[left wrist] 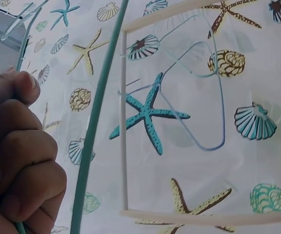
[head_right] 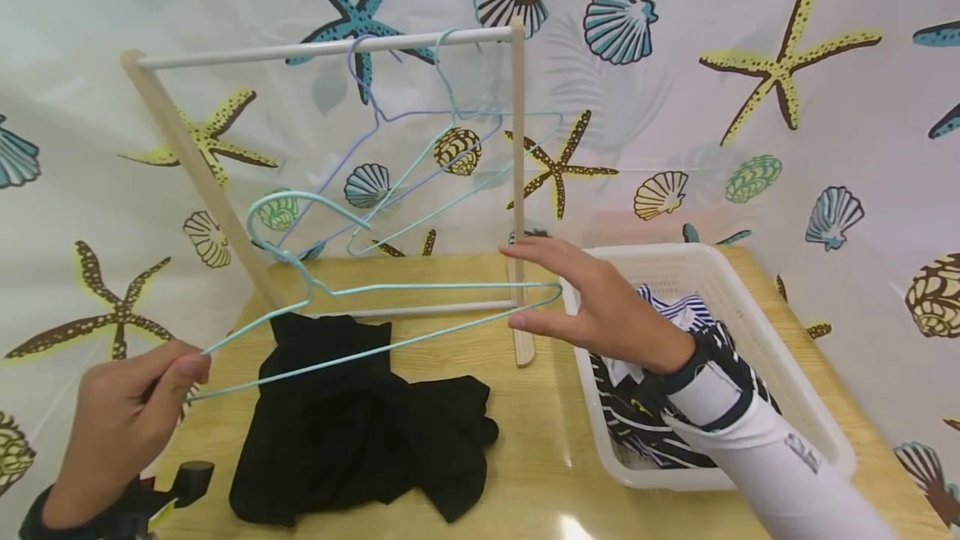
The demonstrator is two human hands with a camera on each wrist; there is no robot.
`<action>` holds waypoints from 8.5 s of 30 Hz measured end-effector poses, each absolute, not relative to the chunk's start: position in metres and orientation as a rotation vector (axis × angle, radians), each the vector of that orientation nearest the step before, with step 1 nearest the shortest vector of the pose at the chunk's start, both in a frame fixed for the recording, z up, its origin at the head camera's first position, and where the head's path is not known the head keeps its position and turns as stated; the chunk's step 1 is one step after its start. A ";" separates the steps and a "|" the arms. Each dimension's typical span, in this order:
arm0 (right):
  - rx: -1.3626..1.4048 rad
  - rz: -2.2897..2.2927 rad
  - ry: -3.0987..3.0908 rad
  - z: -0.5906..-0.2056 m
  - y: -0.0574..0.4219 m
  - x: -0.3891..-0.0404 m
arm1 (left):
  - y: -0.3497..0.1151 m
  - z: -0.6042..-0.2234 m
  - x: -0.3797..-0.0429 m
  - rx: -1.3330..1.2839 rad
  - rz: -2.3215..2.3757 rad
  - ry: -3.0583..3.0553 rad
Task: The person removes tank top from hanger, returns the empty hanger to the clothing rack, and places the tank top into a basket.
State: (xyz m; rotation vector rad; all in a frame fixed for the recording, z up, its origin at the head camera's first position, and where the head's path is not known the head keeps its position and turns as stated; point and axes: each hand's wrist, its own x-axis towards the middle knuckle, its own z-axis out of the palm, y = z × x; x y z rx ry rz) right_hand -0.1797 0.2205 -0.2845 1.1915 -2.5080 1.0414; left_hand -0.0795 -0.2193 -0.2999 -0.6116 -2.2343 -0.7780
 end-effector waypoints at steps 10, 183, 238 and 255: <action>1.102 1.076 -2.599 -0.287 0.224 -0.215 | -0.242 -0.282 -0.075 -0.454 -0.710 -2.185; 0.557 0.470 -3.095 -0.289 0.306 -0.233 | -0.200 -0.282 -0.164 -0.516 -0.370 -2.628; 0.244 0.442 -3.276 -0.376 0.444 -0.201 | -0.167 -0.485 -0.147 -0.390 -0.356 -3.460; 0.246 0.459 -3.308 -0.374 0.446 -0.203 | -0.161 -0.483 -0.142 -0.442 -0.280 -3.402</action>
